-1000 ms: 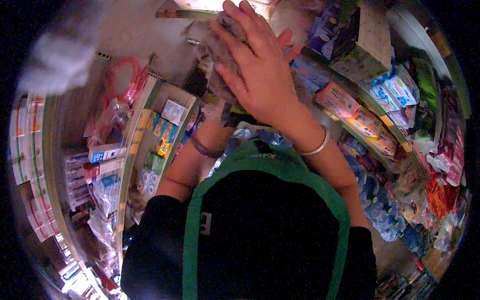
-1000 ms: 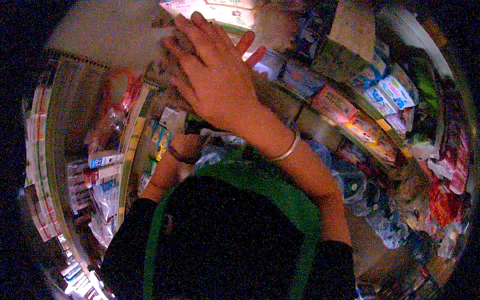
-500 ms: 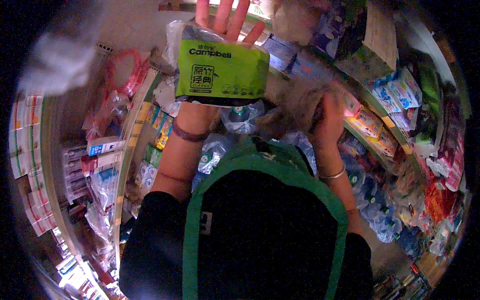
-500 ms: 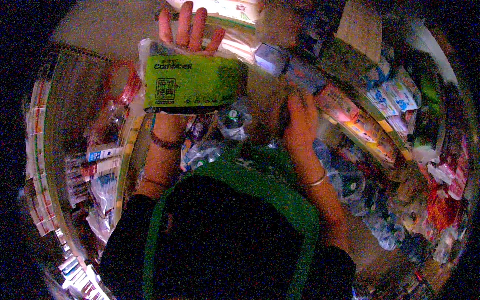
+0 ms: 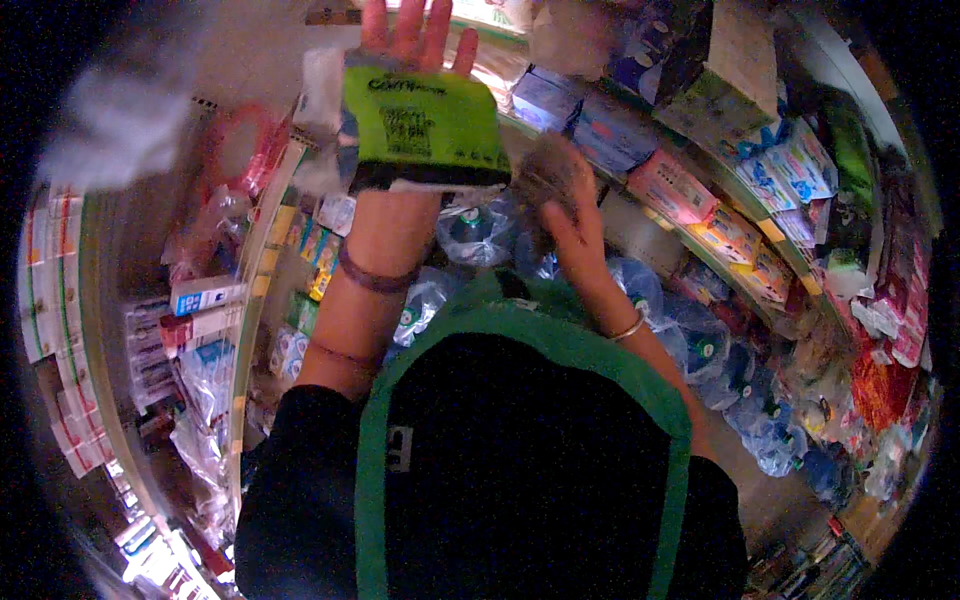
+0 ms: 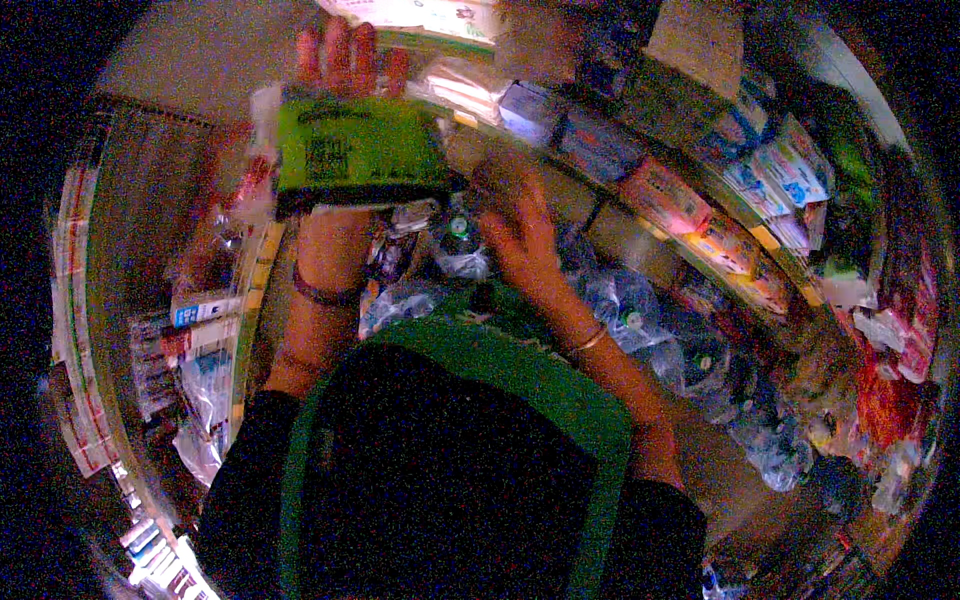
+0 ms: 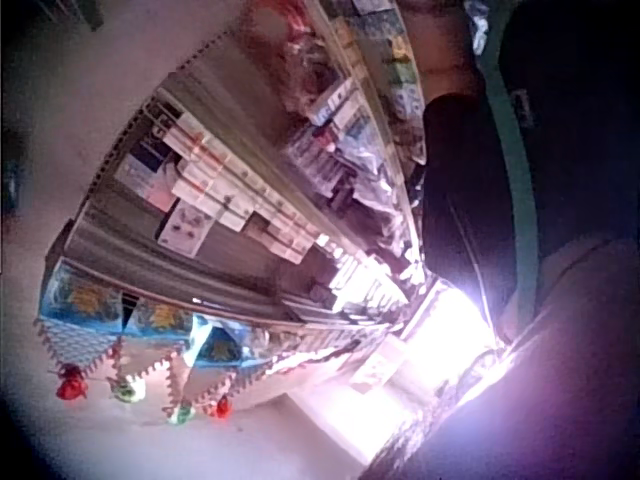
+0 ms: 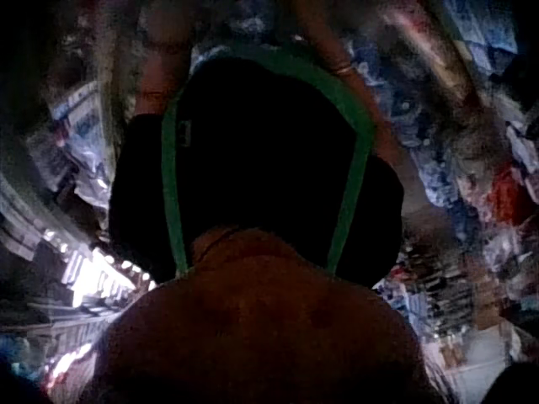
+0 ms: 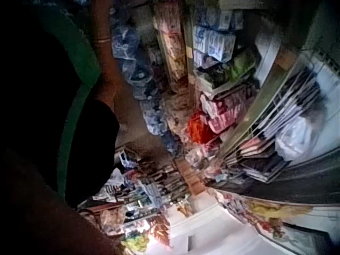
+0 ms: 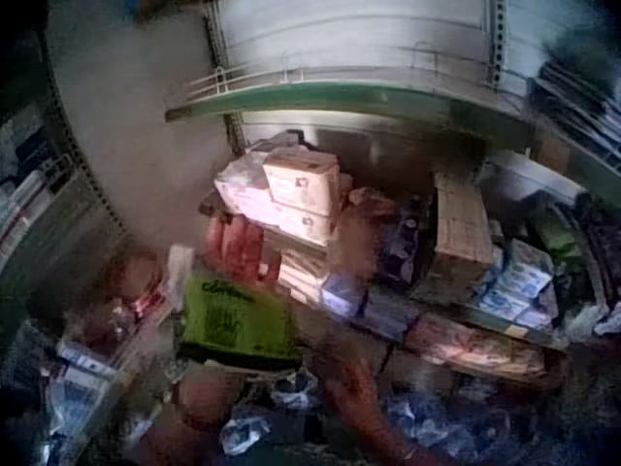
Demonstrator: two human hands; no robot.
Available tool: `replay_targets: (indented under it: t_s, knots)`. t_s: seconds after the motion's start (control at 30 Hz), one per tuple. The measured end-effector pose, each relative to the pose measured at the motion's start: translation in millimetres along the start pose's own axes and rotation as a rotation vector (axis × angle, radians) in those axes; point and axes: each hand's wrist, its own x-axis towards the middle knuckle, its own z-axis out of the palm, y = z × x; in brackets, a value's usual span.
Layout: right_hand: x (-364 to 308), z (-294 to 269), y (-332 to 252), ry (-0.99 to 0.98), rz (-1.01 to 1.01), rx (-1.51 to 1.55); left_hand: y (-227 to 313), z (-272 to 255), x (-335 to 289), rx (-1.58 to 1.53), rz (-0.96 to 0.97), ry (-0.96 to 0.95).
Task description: The person wipes down several shelf surfaces and the items on them with a cloth.
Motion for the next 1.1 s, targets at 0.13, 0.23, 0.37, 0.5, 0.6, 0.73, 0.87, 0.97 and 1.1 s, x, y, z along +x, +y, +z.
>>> replay_targets:
  t_s: [0.13,0.23,0.37,0.5,0.6,0.73,0.87,0.97,1.1]
  knots:
    - [27.8,16.3,-55.2,0.116,-0.305,-0.451,-9.6,-10.8,-10.0,1.078,0.055,0.259]
    - [37.7,9.0,-50.5,0.051,-0.351,-0.464,-29.4,16.0,1.7,1.09,0.075,0.43]
    - [57.1,6.3,-46.3,0.175,-0.145,-0.185,-11.7,22.2,0.0,1.406,0.031,0.459]
    - [80.5,4.3,-67.6,0.046,0.154,0.111,14.5,20.4,-23.5,1.601,-0.252,0.543]
    - [91.1,9.5,-81.8,0.001,0.003,-0.009,16.5,19.5,-27.0,1.33,-0.403,0.612]
    - [103.2,-11.0,-101.6,0.163,0.203,0.4,29.5,13.0,-31.3,0.878,-0.28,0.813]
    - [115.0,-9.9,-152.4,0.129,0.172,0.439,47.1,-13.4,-52.8,0.839,-0.169,0.799]
    - [125.9,7.0,-188.0,-0.195,0.039,0.767,55.0,-31.4,-72.0,0.76,-0.178,0.798]
    - [127.6,14.6,-195.6,-0.343,-0.017,0.904,69.4,-72.9,-92.3,0.597,-0.123,0.836]
